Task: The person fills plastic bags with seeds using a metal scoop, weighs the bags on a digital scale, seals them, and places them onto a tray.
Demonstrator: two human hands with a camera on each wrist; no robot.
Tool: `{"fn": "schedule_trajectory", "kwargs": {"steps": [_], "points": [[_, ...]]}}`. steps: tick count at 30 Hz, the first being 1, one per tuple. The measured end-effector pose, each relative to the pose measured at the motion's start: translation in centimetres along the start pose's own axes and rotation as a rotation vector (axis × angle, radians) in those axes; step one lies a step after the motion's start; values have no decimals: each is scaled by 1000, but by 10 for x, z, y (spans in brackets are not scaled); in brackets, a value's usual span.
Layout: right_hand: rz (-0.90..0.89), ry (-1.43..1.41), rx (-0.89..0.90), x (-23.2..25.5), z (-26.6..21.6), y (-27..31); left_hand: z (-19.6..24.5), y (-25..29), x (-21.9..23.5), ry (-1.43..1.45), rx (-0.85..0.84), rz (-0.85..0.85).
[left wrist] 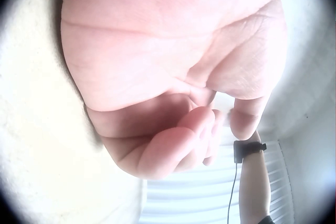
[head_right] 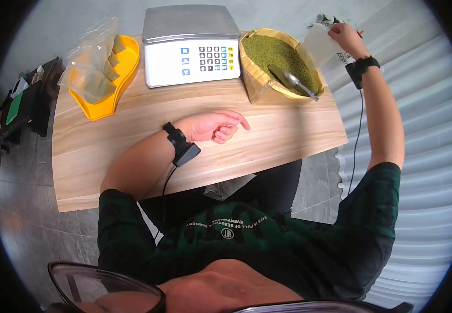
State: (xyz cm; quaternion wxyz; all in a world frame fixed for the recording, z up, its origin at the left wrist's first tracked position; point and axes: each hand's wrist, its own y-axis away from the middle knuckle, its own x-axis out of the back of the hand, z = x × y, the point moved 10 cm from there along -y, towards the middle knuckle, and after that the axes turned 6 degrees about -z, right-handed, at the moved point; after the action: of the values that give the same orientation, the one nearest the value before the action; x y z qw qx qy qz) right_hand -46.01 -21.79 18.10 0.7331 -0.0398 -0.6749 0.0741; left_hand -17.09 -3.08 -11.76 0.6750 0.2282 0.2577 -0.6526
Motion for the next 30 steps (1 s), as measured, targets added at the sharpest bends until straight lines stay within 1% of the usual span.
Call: {"fn": "schedule_trajectory", "kwargs": {"steps": [1, 5, 7, 8, 9, 11, 12, 13, 15, 16, 18, 19, 21, 25, 27, 28, 29, 30], "points": [[29, 5, 14, 5, -1, 0, 0, 0, 0, 0, -5, -1], [40, -53, 9, 5, -13, 11, -1, -1, 1, 0, 3, 0], [-54, -91, -31, -14, -13, 12, 1, 1, 0, -3, 3, 6], [10, -251, -47, -11, -1, 7, 2, 2, 0, -3, 1, 8], [7, -249, -45, -13, -7, 9, 1, 1, 1, -8, 12, 15], [32, -123, -54, -15, -19, 18, 0, 0, 1, -12, 20, 22], [51, -90, -31, -19, -22, 20, 1, 0, 1, -13, 12, 15], [52, -93, -32, -18, -20, 19, 1, 1, 0, -11, 5, 8], [184, -144, -87, -2, -8, 18, 0, 2, 1, -14, 9, 17], [181, -141, -84, -7, -6, 18, 0, 1, 2, -20, 12, 25], [212, -127, 20, -19, -16, 26, 1, 2, 1, -25, 11, 28], [216, -127, 21, -19, -15, 29, 1, 2, 1, -24, 6, 31], [315, -190, 0, -8, -10, 38, 1, 2, 2, -28, 5, 38], [390, -284, -44, 5, -5, 64, 2, 4, 1, -17, 16, 80], [530, -682, -21, 8, 5, 90, 2, 2, 4, -49, -10, 57], [533, -829, -88, 9, -8, 111, 2, 1, 2, -65, -31, 35], [542, -843, -89, 7, -10, 125, 1, 0, 0, -74, -21, 45], [482, -1090, -52, -6, -11, 133, 3, -2, -4, -121, -45, 55]]}}
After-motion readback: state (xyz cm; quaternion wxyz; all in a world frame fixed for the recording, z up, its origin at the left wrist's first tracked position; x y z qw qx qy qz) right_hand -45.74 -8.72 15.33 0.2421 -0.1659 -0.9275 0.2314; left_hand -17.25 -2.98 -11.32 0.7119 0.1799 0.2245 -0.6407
